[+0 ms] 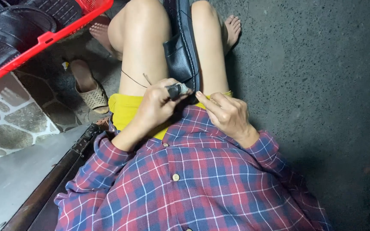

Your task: Manually stitching the sole of a black sandal using a needle and thread in a repair shop environment.

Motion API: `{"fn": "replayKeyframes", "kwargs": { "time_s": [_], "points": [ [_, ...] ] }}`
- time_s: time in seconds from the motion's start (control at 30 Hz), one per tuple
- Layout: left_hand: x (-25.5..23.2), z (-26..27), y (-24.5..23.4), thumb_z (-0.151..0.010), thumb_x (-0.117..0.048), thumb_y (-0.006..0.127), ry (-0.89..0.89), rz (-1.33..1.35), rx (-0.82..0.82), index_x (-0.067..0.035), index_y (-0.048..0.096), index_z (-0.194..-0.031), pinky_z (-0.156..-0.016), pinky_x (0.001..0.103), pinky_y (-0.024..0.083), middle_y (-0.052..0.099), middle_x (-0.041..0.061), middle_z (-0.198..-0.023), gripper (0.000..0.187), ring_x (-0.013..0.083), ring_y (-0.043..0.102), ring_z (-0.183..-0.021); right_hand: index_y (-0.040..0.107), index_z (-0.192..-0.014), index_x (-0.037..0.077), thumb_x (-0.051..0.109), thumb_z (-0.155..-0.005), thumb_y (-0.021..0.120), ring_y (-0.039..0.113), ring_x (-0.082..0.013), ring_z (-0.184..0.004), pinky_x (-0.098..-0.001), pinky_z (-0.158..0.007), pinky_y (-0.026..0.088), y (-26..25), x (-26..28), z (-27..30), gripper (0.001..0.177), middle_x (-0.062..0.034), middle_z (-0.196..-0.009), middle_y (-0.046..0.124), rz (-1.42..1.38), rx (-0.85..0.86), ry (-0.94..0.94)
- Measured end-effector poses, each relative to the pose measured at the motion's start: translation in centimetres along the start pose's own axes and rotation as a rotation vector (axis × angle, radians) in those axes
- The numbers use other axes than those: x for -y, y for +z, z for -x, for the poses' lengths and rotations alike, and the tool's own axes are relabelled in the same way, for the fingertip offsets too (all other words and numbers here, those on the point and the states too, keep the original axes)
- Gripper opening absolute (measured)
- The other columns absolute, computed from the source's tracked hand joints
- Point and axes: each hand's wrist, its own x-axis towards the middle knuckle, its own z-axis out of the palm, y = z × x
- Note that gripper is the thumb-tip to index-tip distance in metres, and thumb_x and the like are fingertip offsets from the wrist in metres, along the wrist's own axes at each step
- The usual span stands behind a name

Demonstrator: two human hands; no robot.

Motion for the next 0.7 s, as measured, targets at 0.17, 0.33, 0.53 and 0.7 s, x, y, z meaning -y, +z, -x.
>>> {"fn": "replayKeyframes", "kwargs": {
  "time_s": [0.17, 0.33, 0.53, 0.7],
  "points": [
    [3.6, 1.7, 1.1, -0.068, -0.004, 0.069, 0.036, -0.657, 0.039, -0.002, 0.058, -0.064, -0.062, 0.039, 0.051, 0.06, 0.009, -0.072, 0.011, 0.0283, 0.062, -0.075, 0.069, -0.114, 0.022, 0.014, -0.09, 0.059, 0.059, -0.0162, -0.06, -0.0257, -0.054, 0.05, 0.1, 0.2, 0.2, 0.027, 0.0002, -0.08, 0.055, 0.025, -0.028, -0.022],
    [-0.8, 0.1, 0.7, -0.075, -0.011, 0.071, -0.265, -0.412, 0.062, -0.002, 0.059, -0.089, -0.061, 0.048, 0.049, 0.067, 0.012, -0.074, 0.021, 0.0363, 0.066, -0.072, 0.069, -0.116, 0.025, 0.015, -0.091, 0.058, 0.057, -0.0154, -0.058, -0.0248, -0.053, 0.049, -0.9, 0.3, -0.3, 0.029, 0.0014, -0.076, 0.053, 0.042, -0.017, 0.006],
    [-1.6, -1.0, -0.3, -0.074, -0.017, 0.074, -0.439, -0.158, 0.082, -0.019, 0.055, -0.104, -0.061, 0.031, 0.048, 0.069, -0.005, -0.072, 0.035, 0.0193, 0.065, -0.068, 0.064, -0.124, 0.029, 0.016, -0.091, 0.057, 0.059, -0.0151, -0.054, -0.0261, -0.05, 0.049, -3.9, 0.6, -1.4, 0.036, 0.0007, -0.07, 0.052, 0.085, 0.12, 0.033],
    [-1.6, -3.2, -0.1, -0.075, -0.014, 0.07, -0.525, -0.088, 0.133, -0.018, 0.053, -0.105, -0.063, 0.029, 0.049, 0.068, -0.002, -0.072, 0.035, 0.0181, 0.061, -0.061, 0.059, -0.128, 0.034, 0.019, -0.09, 0.053, 0.061, -0.0223, -0.045, -0.0358, -0.045, 0.051, -8.4, 0.6, -3.0, 0.042, -0.0031, -0.065, 0.055, 0.11, 0.372, 0.078]
  ]
}}
